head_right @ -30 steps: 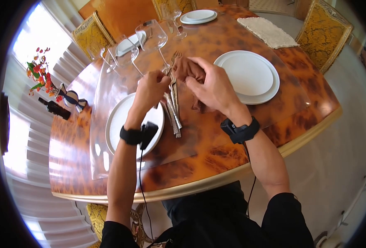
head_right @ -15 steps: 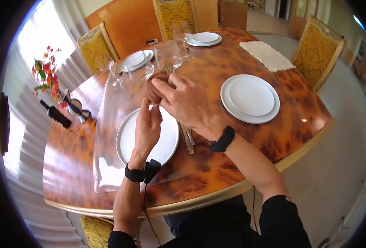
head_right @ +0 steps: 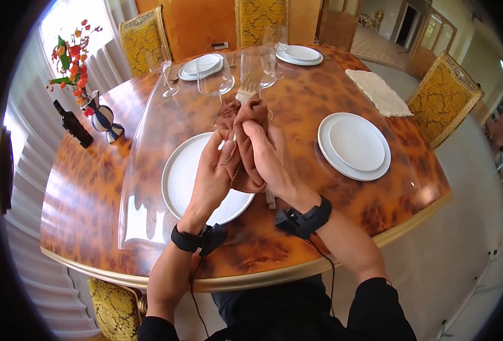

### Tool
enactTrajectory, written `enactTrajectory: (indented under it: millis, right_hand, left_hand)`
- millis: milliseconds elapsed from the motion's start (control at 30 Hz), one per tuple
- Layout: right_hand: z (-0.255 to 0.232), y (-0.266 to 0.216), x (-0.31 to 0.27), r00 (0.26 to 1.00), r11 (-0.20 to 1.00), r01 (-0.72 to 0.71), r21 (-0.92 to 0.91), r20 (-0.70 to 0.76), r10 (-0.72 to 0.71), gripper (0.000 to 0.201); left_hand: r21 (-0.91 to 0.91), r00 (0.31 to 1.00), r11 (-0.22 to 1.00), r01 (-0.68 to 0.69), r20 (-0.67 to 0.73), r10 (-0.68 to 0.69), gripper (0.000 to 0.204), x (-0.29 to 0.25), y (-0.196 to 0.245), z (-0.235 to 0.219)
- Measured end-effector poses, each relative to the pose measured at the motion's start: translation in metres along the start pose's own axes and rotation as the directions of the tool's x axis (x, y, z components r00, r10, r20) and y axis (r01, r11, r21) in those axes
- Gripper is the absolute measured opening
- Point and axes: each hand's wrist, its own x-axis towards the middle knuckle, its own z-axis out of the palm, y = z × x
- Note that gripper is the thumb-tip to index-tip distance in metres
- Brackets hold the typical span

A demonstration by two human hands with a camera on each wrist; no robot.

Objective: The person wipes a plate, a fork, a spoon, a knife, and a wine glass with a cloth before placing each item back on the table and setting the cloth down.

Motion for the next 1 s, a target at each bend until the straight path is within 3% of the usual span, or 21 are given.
enactTrajectory:
  millis: [67, 167, 200, 300, 333, 367, 400, 433, 533, 633, 667, 700, 767, 800, 933, 1000]
  right_hand:
    - [0.003, 0.01, 0.001, 0.995, 0.93, -0.095, 0.355, 0.007, 0.1, 0.026]
    - [-0.016, -0.006, 0.018, 0.946, 0.825, -0.266, 0.499, 0.301, 0.123, 0.029]
    - [-0.014, -0.014, 0.015, 0.956, 0.793, -0.262, 0.55, 0.26, 0.135, 0.031]
    - [-0.052, 0.009, 0.046, 0.928, 0.667, -0.246, 0.703, 0.37, -0.048, 0.034]
    - [-0.066, 0.009, 0.062, 0.979, 0.684, -0.137, 0.716, 0.201, -0.014, 0.036]
    - [-0.074, -0.016, 0.062, 0.865, 0.621, -0.293, 0.727, 0.478, -0.152, 0.033]
    - [-0.069, -0.028, 0.058, 0.964, 0.699, -0.137, 0.702, 0.257, -0.069, 0.033]
    - [-0.061, -0.038, 0.052, 1.0, 0.781, -0.002, 0.624, 0.015, -0.009, 0.033]
    - [-0.071, -0.019, 0.047, 0.998, 0.874, 0.044, 0.484, -0.067, -0.013, 0.033]
    - [-0.044, -0.027, 0.025, 0.99, 0.936, 0.088, 0.341, -0.133, -0.044, 0.035]
    - [-0.042, -0.02, 0.02, 1.0, 0.924, 0.024, 0.382, 0.009, -0.03, 0.035]
    - [-0.035, -0.014, 0.014, 0.995, 0.894, -0.094, 0.437, 0.012, 0.099, 0.036]
    - [-0.021, -0.017, 0.008, 0.988, 0.823, -0.145, 0.548, 0.043, 0.146, 0.039]
    - [-0.029, -0.013, 0.012, 0.981, 0.79, -0.194, 0.581, 0.13, 0.145, 0.041]
    - [-0.047, -0.023, 0.028, 0.988, 0.803, -0.149, 0.578, 0.109, 0.105, 0.038]
    - [-0.056, -0.036, 0.038, 0.994, 0.816, -0.001, 0.578, -0.088, 0.064, 0.038]
  left_hand:
    - [-0.057, 0.977, 0.979, 0.196, 0.094, -0.19, 0.01, 0.001, 0.021, -0.006]
    - [-0.178, 0.893, 0.883, 0.434, 0.214, -0.396, 0.014, 0.002, 0.039, -0.007]
    - [-0.178, 0.906, 0.898, 0.403, 0.215, -0.365, 0.016, 0.003, 0.038, -0.006]
    - [-0.16, 0.912, 0.912, 0.378, 0.234, -0.337, 0.016, 0.003, 0.034, -0.01]
    - [-0.15, 0.931, 0.937, 0.316, 0.239, -0.275, 0.016, -0.003, 0.031, -0.01]
    - [-0.065, 0.936, 0.954, 0.293, 0.224, -0.272, 0.016, -0.006, 0.035, -0.007]
    - [-0.049, 0.942, 0.957, 0.286, 0.199, -0.272, 0.016, -0.007, 0.032, -0.006]
    - [-0.037, 0.947, 0.959, 0.282, 0.169, -0.272, 0.017, -0.006, 0.03, -0.006]
    - [0.042, 0.963, 0.971, 0.235, 0.127, -0.238, 0.022, -0.002, 0.036, -0.01]
    - [-0.037, 0.964, 0.971, 0.237, 0.131, -0.23, 0.024, -0.004, 0.034, -0.008]
    - [-0.05, 0.967, 0.972, 0.231, 0.119, -0.224, 0.025, -0.005, 0.033, -0.005]
    - [-0.064, 0.97, 0.973, 0.223, 0.109, -0.215, 0.025, -0.007, 0.03, 0.0]
    - [-0.07, 0.975, 0.977, 0.203, 0.102, -0.195, 0.024, -0.007, 0.03, 0.003]
    - [-0.06, 0.977, 0.979, 0.195, 0.104, -0.188, 0.022, -0.007, 0.031, 0.002]
    - [0.095, 0.988, 0.989, 0.112, 0.098, -0.121, 0.02, -0.008, 0.032, 0.002]
    - [0.155, 0.978, 0.977, 0.147, 0.124, -0.167, 0.021, -0.007, 0.04, 0.0]
